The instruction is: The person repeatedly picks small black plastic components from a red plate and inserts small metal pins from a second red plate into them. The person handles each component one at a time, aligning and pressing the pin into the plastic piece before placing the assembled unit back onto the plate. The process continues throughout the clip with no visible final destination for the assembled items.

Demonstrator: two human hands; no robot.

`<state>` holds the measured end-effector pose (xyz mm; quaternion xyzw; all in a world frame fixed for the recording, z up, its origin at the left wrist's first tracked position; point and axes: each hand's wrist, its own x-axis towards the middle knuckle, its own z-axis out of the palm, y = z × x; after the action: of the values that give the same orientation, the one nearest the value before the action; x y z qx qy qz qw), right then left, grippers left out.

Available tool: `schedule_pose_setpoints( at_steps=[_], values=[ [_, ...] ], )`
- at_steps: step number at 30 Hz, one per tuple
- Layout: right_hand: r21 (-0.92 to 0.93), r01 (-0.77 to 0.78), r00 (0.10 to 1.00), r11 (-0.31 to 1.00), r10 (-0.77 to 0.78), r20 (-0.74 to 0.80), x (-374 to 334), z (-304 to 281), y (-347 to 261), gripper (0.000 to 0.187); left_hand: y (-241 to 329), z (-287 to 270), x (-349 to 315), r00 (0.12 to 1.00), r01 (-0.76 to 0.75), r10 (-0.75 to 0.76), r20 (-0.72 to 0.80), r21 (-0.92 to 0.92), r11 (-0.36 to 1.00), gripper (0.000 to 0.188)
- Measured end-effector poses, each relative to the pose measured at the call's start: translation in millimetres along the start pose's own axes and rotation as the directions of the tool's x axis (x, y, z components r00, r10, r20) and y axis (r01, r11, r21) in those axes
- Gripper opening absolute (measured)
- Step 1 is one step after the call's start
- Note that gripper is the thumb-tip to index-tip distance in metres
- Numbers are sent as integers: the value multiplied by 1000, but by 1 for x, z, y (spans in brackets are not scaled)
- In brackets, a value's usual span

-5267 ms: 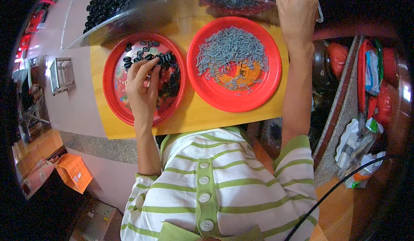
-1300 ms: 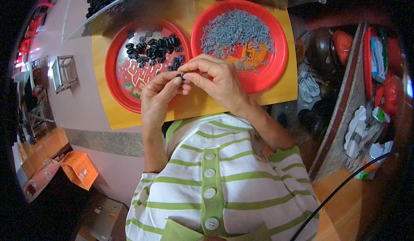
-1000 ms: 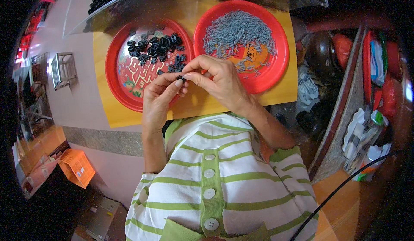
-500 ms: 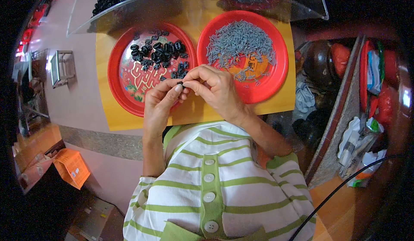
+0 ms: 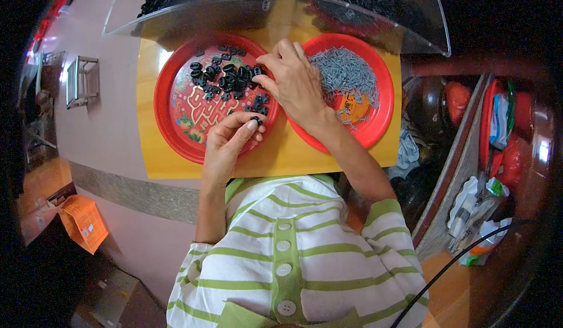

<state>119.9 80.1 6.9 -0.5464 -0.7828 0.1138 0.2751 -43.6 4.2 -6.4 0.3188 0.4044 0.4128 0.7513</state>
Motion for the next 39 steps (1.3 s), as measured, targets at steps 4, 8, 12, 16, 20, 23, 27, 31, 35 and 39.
schedule_pose_setpoints(
  at_steps=[4, 8, 12, 16, 20, 23, 27, 31, 35, 39],
  values=[
    [-12, -16, 999, 1000, 16, 46, 1, 5, 2, 23, -2, -4, 1, 1000, -19, 19, 2, -2, 1000, 17],
    [1, -15, 998, 1000, 15, 58, 2, 5, 1, 20, -1, -5, 0, 1000, -26, 26, -1, -4, 1000, 17],
    [-17, 18, 999, 1000, -17, 40, 1, 8, 2, 14, -1, -6, 1, 999, -35, 35, -6, -2, 999, 17],
    [-5, 41, 999, 999, -41, -21, -1, 6, 3, 12, 1, -4, 0, 997, -51, 51, -50, 2, 999, 18],
    [330, -177, 984, 927, 177, 30, -8, -4, -2, 10, 0, -5, 0, 988, -107, 109, -111, 18, 994, 19],
    [734, -477, 868, 484, 391, 306, -24, -9, -8, 12, 2, 0, 0, 980, -133, 129, -151, -19, 991, 19],
    [781, -618, 748, 88, 371, 550, -43, -18, -13, 19, 2, 7, 1, 975, -147, 134, -175, -65, 987, 20],
    [788, -609, 760, 93, 351, 547, -53, -21, -12, 20, -1, 10, 3, 967, -180, 158, -199, -99, 979, 20],
    [778, -600, 780, 188, 354, 516, -56, -24, -15, 20, 1, 18, 4, 944, -267, 234, -234, -120, 956, 21],
    [809, -559, 811, 183, 324, 487, -60, -22, -13, 19, 1, 20, 5, 952, -281, 255, -167, -157, 947, 21]
  ],
)
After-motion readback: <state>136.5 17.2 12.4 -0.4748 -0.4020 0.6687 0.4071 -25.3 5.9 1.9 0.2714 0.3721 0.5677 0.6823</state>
